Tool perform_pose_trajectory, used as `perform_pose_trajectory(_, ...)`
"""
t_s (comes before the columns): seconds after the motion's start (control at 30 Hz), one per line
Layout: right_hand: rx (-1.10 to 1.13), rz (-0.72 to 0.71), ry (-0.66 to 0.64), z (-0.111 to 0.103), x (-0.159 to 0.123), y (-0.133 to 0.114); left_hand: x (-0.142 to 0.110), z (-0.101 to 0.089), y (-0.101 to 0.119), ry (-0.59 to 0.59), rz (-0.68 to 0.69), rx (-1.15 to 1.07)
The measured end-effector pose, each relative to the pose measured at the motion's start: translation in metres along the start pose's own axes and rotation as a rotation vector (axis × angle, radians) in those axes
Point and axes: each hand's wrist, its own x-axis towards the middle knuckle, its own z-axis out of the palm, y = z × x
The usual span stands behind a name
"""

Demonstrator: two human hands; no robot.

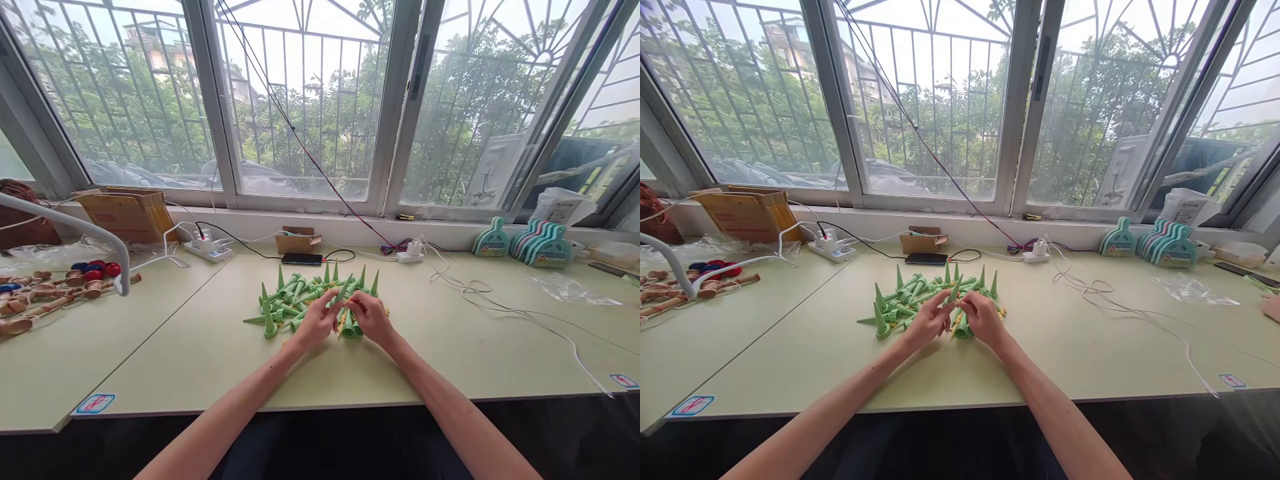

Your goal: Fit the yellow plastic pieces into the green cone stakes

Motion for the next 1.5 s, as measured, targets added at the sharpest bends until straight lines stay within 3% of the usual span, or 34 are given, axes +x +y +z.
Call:
perform_pose_trajectory(0.27, -0.001, 0.023, -0.008, 0.0, 0.0, 0.001, 0.001, -0.001, -0.009, 0.004, 0.038, 0.061)
perform_pose_trajectory(0.63, 0.008, 0.061, -0.028, 0.0, 0.0, 0.0, 0.003, -0.003, -0.014, 0.085, 0.291, 0.232)
perform_pose_trajectory(0.9, 0.064, 0.103, -0.028, -0.001, 0.001, -0.002, 0.004, -0.004, -0.014, 0.097, 0.351, 0.337)
perform_pose_trajectory(1.2, 0.274, 0.227, -0.042, -0.003, 0.003, -0.006, 0.003, -0.004, -0.012, 0.107, 0.377, 0.428)
perform_pose_trajectory(1.5, 0.621, 0.436, -0.076, -0.005, 0.006, -0.017, 0.0, -0.001, -0.005, 0.113, 0.425, 0.469)
